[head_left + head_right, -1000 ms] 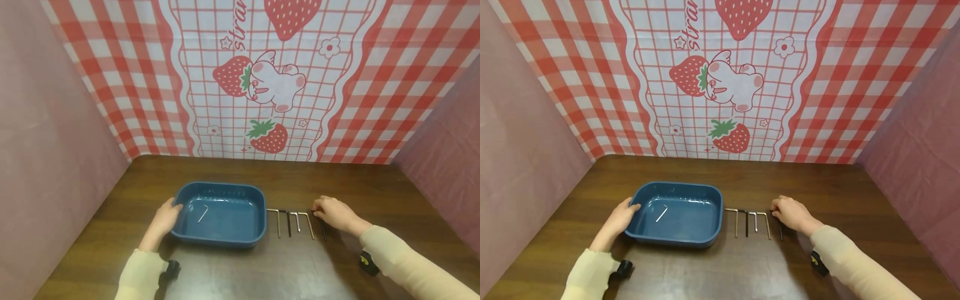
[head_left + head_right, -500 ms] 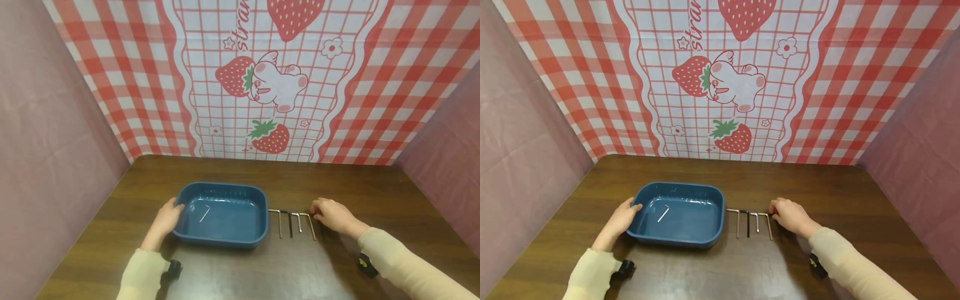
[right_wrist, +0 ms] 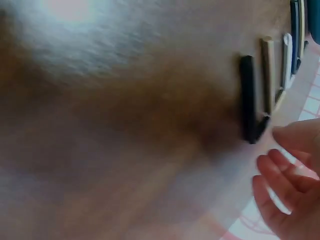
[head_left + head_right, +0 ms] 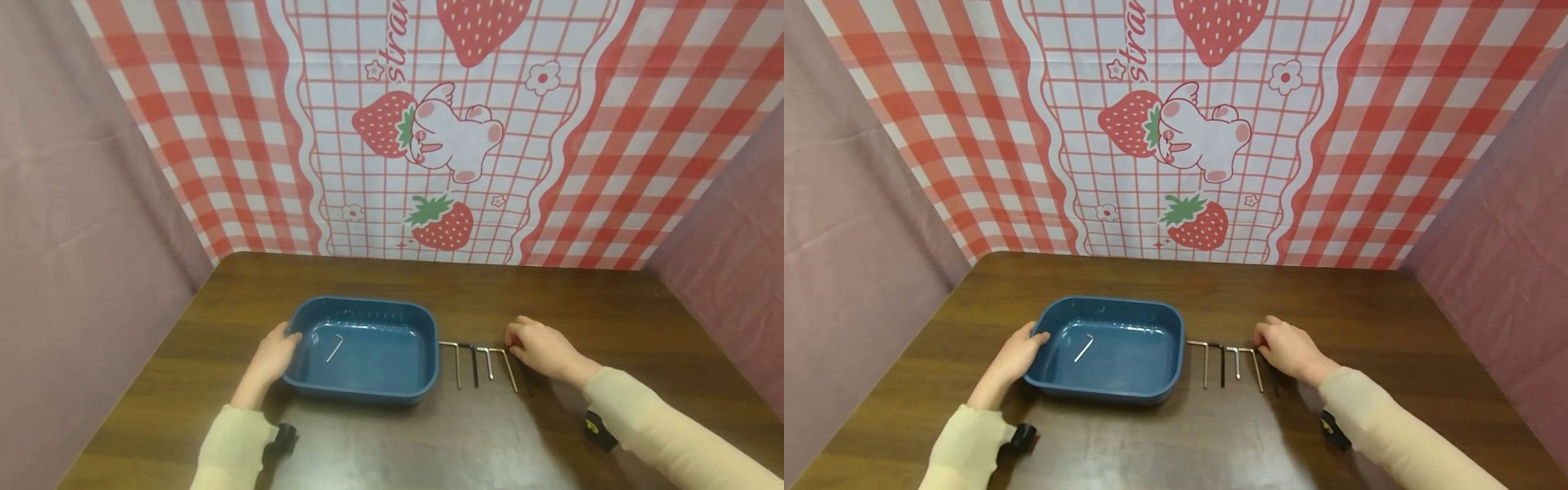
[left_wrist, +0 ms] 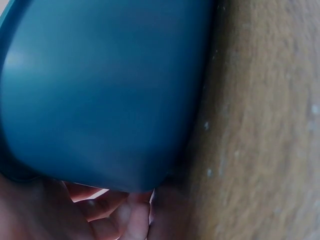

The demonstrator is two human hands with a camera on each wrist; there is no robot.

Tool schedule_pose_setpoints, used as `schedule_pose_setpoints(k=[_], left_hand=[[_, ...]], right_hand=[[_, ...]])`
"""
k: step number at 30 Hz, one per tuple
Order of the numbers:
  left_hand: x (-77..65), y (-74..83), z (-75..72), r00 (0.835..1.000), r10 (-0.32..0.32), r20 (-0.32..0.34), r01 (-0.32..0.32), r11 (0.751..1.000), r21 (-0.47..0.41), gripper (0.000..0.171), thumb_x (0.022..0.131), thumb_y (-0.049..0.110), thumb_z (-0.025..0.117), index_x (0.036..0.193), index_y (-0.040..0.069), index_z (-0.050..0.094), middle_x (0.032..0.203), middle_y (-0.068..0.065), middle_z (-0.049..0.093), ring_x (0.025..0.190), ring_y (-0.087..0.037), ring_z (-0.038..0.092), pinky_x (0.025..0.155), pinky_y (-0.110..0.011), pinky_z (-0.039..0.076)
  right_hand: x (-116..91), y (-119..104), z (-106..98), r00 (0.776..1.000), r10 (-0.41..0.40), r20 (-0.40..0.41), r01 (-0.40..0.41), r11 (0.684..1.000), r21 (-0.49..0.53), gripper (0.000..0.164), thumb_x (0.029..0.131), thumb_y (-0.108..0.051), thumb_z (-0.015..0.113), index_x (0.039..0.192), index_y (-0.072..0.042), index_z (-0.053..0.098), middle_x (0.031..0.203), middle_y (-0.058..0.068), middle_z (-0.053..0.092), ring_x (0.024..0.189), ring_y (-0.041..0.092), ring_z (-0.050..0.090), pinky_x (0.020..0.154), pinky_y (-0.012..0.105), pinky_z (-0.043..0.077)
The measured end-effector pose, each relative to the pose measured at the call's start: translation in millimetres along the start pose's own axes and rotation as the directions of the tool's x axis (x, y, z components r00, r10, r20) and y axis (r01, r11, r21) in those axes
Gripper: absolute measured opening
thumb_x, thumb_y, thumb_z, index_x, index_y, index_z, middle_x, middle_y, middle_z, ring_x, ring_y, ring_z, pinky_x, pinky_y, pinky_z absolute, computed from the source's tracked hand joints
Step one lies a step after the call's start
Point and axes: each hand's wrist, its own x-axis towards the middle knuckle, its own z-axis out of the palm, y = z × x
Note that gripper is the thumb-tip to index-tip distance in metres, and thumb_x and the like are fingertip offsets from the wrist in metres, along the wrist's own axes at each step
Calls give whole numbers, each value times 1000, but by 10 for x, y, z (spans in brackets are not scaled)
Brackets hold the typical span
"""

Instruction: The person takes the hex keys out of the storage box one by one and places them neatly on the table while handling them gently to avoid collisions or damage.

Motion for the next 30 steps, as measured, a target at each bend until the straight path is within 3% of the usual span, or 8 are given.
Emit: schedule_pose_setpoints(k=[8, 13, 22, 30], left_hand=[[6, 1, -26, 1000, -16, -2, 16, 1000, -4, 49, 94, 21, 35, 133, -7, 33, 134, -31, 39, 120, -46, 40, 96, -56, 35], [-2, 12, -10, 1000, -19, 2, 19, 1000, -4, 50, 93, 21, 34, 134, -8, 33, 135, -31, 38, 122, -46, 38, 98, -56, 32], [15, 30, 3, 1000, -15, 1, 15, 1000, -14, 50, 93, 22, 35, 133, -7, 34, 135, -30, 39, 121, -45, 39, 98, -55, 33], [13, -2, 3, 1000, -22, 6, 22, 1000, -17, 48, 93, 22, 35, 132, -6, 35, 133, -30, 40, 119, -44, 42, 96, -55, 35]], right_hand=[[404, -324, -202, 992, -83, -96, 86, 996, 26, 8, 77, -8, 66, 79, -13, 61, 76, -4, 54, 65, 7, 51, 54, 27, 44], [575, -608, -301, 983, -168, -78, 170, 985, 19, 6, 80, -14, 67, 81, -14, 61, 76, -6, 54, 64, 5, 51, 57, 25, 46], [780, -969, -418, 970, -238, -49, 239, 971, 10, 3, 83, -17, 64, 84, -14, 64, 78, -6, 57, 66, 6, 54, 62, 27, 49], [955, -1297, -315, 930, -366, 4, 366, 929, -60, 6, 84, -16, 60, 80, -14, 65, 73, -5, 55, 59, 6, 50, 56, 25, 46]])
